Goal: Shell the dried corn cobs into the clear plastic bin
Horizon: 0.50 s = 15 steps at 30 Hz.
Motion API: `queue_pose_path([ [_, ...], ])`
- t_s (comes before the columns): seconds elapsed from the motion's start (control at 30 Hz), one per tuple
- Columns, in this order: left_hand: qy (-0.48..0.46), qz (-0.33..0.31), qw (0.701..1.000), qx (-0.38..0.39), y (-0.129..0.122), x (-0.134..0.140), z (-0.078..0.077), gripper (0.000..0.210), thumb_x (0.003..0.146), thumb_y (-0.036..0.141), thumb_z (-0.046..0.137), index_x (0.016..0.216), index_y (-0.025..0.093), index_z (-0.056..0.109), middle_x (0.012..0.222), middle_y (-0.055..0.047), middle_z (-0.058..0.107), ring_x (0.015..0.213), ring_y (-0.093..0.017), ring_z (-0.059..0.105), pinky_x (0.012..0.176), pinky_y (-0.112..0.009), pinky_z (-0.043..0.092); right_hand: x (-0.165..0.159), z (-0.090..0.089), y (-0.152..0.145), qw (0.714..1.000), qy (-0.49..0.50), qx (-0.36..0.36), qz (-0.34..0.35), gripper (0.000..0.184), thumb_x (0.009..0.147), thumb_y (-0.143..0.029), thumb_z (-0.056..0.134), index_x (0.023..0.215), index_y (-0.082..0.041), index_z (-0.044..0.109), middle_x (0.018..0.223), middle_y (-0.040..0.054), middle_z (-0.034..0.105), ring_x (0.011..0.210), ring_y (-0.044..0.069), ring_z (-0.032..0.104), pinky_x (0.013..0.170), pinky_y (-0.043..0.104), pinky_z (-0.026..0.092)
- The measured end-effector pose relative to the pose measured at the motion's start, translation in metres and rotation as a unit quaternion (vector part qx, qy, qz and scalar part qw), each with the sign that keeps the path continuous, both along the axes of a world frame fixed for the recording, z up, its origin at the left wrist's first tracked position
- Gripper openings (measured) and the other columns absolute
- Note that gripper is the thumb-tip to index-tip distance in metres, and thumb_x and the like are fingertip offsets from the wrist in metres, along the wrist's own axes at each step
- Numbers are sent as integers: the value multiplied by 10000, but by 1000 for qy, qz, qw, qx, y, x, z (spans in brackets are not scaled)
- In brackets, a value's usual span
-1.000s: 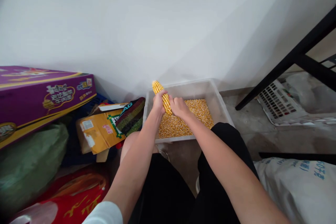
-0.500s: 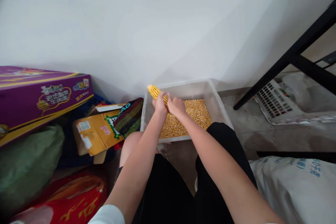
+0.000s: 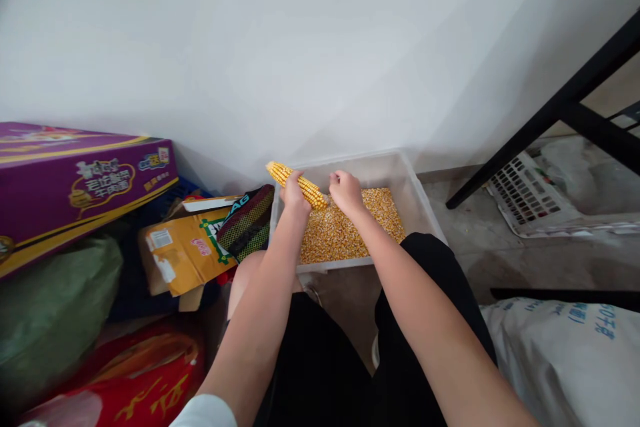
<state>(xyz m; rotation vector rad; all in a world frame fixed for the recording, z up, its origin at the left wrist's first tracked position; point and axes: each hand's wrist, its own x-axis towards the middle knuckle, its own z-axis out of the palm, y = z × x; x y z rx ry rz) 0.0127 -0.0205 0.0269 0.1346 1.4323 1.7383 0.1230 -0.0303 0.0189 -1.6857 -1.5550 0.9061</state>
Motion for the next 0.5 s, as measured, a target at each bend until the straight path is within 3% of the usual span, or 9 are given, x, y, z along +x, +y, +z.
queue_pose_path([
  [0.1, 18, 12, 1000, -2, -1, 7, -4, 302, 568, 197, 682, 819, 172, 515, 705, 21, 494, 575, -100, 502, 503, -227, 425, -13, 3, -9, 997, -13, -23, 72, 590, 946, -527, 234, 835, -152, 676, 801, 125, 684, 845, 240, 640, 755, 304, 449],
  [0.2, 26, 0, 1000, 10, -2, 13, -6, 256, 573, 175, 663, 780, 171, 512, 697, 27, 486, 561, -87, 481, 506, -221, 414, -22, 0, -18, 995, -59, -32, 79, 741, 927, -602, 132, 776, -126, 680, 780, 177, 672, 869, 278, 639, 783, 334, 443],
  [0.37, 19, -25, 999, 8, -4, 14, -7, 240, 554, 140, 637, 755, 168, 509, 665, 33, 480, 531, -86, 476, 493, -224, 404, -18, -5, -21, 992, -68, -29, 104, 715, 946, -555, 129, 817, -114, 678, 740, 179, 664, 878, 260, 641, 817, 307, 434],
  [0.5, -30, -97, 995, 16, -4, 10, -7, 215, 553, 142, 629, 723, 161, 498, 608, 32, 478, 515, -89, 485, 500, -220, 410, -12, -6, -17, 993, -45, -45, 98, 604, 954, -500, 210, 805, -128, 663, 730, 160, 666, 830, 236, 641, 779, 274, 440],
])
